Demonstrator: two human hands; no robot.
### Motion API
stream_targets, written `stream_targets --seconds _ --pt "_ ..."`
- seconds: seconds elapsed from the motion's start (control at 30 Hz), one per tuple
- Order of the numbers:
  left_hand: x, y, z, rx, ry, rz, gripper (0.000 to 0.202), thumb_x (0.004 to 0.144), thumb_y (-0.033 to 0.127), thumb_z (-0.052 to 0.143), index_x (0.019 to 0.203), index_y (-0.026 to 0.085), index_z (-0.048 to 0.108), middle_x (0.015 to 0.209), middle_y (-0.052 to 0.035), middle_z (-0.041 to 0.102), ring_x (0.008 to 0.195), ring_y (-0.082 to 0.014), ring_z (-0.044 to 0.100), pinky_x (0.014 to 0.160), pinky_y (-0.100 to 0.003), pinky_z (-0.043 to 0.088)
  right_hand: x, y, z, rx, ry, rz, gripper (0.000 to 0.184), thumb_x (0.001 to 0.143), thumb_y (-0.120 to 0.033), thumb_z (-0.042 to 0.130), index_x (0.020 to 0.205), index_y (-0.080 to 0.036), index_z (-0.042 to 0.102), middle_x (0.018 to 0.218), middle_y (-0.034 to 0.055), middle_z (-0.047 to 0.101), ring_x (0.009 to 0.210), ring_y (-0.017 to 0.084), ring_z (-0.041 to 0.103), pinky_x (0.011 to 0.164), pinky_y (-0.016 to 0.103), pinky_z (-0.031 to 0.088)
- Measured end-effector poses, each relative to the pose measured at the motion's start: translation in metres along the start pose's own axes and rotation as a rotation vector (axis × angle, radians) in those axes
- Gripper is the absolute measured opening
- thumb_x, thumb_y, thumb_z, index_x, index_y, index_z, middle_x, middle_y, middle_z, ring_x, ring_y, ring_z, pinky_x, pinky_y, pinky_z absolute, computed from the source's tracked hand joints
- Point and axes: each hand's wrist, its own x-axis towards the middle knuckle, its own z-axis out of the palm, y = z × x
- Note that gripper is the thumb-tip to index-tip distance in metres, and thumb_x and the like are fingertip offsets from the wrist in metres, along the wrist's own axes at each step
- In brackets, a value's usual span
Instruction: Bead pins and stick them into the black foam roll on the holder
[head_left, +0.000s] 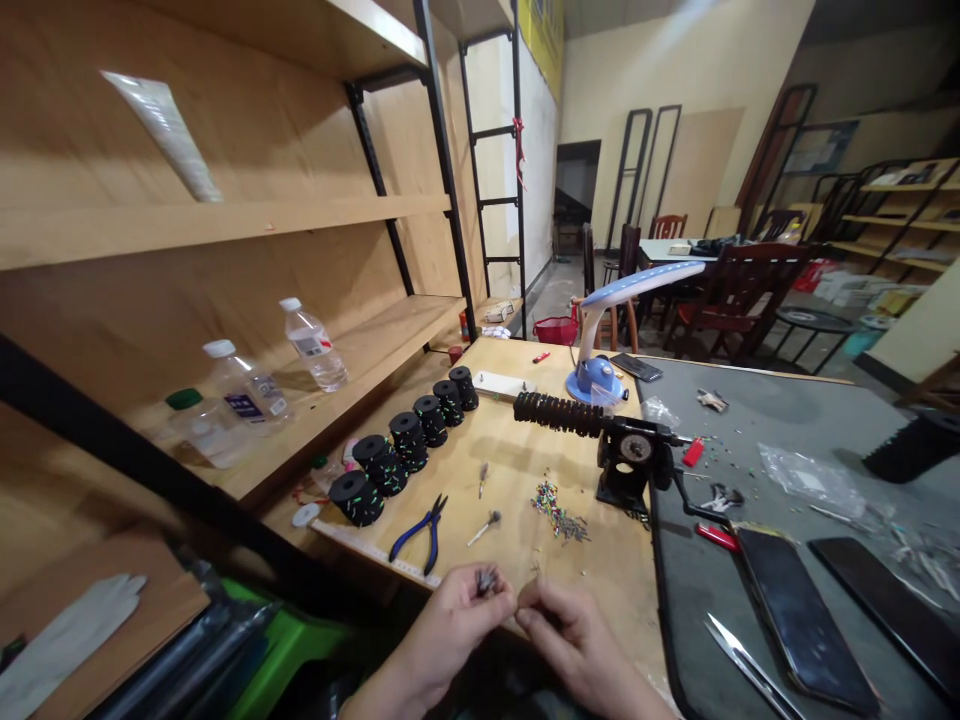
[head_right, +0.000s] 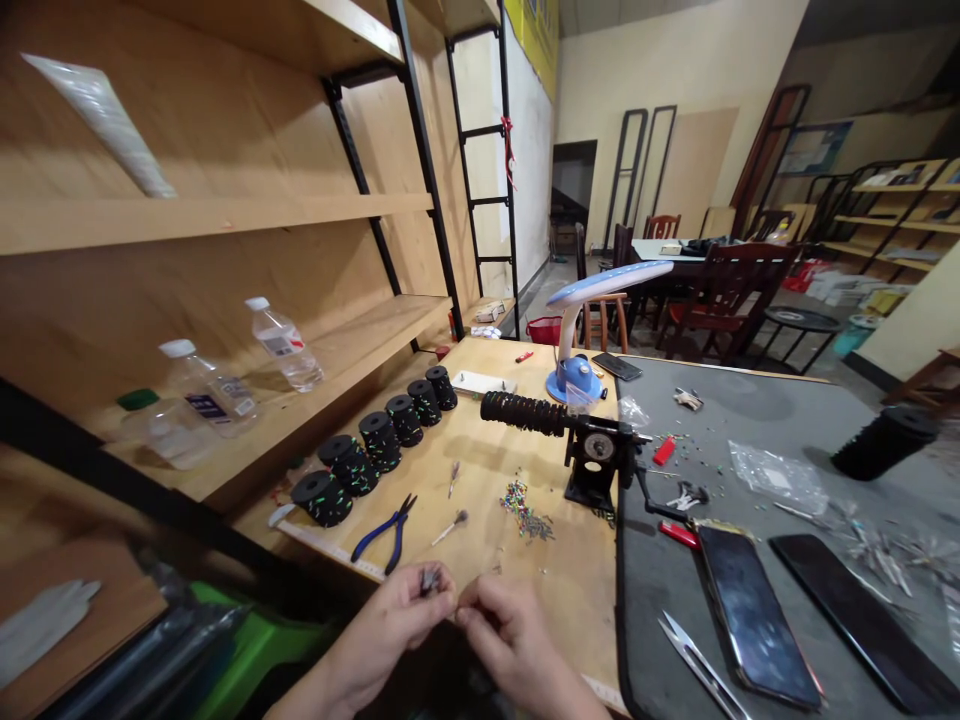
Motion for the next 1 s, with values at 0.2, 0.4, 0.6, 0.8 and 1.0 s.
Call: stream_targets --seconds 0.2,0.4,0.6,0.8,1.0 --pt "0.003 0.009 -0.006 -0.393 -0.077 -0.177 0.042 0.057 0.034 0.085 0.067 0.016 0.049 0.050 0.0123 0.030 0.040 -0.0009 0.013 0.040 -0.017 0.009 0.004 0.031 -0.004 -0.114 0.095 -0.103 0.020 0.091 -0.026 0.048 0.075 -0.020 0.058 0.071 0.0014 0.055 0.069 0.016 0.053 0.063 0.026 0.039" --pt "0.002 0.026 -0.008 -0.543 -0.100 -0.179 0.041 0.057 0.029 0.087 0.070 0.015 0.051 0.052 0.0123 0.027 0.039 0.0008 0.013 0.038 -0.015 0.009 0.012 0.062 -0.004 -0.164 0.170 -0.089 0.020 0.091 -0.025 0.050 0.073 -0.020 0.057 0.073 0.0018 0.056 0.075 0.018 0.051 0.070 0.030 0.039" --pt "0.001 0.031 -0.009 -0.539 -0.100 -0.155 0.037 0.061 0.028 0.085 0.072 0.014 0.052 0.052 0.0124 0.024 0.039 0.0005 0.012 0.039 -0.015 0.008 0.009 0.079 -0.006 -0.236 0.217 -0.062 0.017 0.090 -0.022 0.051 0.075 -0.020 0.060 0.080 0.0040 0.059 0.081 0.020 0.052 0.073 0.031 0.041" --pt "0.004 0.032 -0.004 -0.410 -0.036 -0.110 0.041 0.060 0.034 0.084 0.070 0.016 0.049 0.052 0.0126 0.024 0.041 -0.0013 0.011 0.040 -0.017 0.009 0.006 0.081 -0.008 -0.271 0.231 -0.070 0.018 0.089 -0.022 0.052 0.079 -0.022 0.067 0.083 0.0056 0.066 0.084 0.021 0.054 0.076 0.034 0.043" --pt "0.013 0.026 0.010 0.075 0.071 0.055 0.034 0.065 0.039 0.077 0.068 0.015 0.054 0.058 0.0064 0.044 0.051 -0.0066 0.035 0.049 -0.019 0.030 -0.001 0.060 -0.019 -0.158 0.280 0.005 0.019 0.086 -0.026 0.056 0.099 -0.022 0.069 0.092 0.0101 0.070 0.091 0.026 0.058 0.081 0.040 0.046"
